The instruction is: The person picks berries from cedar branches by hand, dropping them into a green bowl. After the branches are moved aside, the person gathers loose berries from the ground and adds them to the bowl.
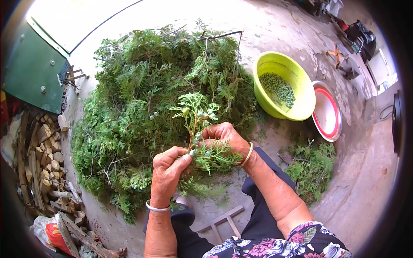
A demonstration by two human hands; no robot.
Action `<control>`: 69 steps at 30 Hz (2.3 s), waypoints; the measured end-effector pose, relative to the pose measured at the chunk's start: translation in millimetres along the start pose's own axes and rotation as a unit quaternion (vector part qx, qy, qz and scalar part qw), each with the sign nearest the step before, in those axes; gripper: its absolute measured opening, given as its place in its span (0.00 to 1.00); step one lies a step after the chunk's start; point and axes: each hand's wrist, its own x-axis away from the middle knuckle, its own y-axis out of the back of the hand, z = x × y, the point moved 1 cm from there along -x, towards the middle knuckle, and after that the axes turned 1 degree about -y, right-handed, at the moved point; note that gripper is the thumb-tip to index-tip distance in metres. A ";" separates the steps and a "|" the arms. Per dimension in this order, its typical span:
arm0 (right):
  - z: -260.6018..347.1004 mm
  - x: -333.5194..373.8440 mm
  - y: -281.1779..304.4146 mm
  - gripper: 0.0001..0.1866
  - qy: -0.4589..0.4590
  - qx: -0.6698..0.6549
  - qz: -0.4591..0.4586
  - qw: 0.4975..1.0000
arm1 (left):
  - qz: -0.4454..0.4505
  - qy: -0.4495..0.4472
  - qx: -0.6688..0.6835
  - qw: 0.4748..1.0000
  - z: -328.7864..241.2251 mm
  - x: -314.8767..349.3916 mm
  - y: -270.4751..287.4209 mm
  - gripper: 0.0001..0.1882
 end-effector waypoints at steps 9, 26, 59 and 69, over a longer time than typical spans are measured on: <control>-19.8 -8.7 7.3 0.08 0.062 0.242 -0.188 0.950 | -0.018 -0.032 -0.046 0.998 0.5 1.4 -3.7 0.04; -6.8 -1.6 -4.2 0.16 0.013 0.060 -0.087 0.994 | -0.006 -0.021 -0.051 0.998 3.7 0.7 -5.5 0.04; 2.8 2.2 -5.5 0.07 -0.055 0.095 0.014 0.994 | -0.051 0.020 0.013 0.998 4.3 0.0 6.2 0.05; -10.5 -3.3 2.2 0.04 0.029 0.225 -0.181 0.957 | -0.080 0.016 0.012 0.997 -4.4 4.5 4.4 0.07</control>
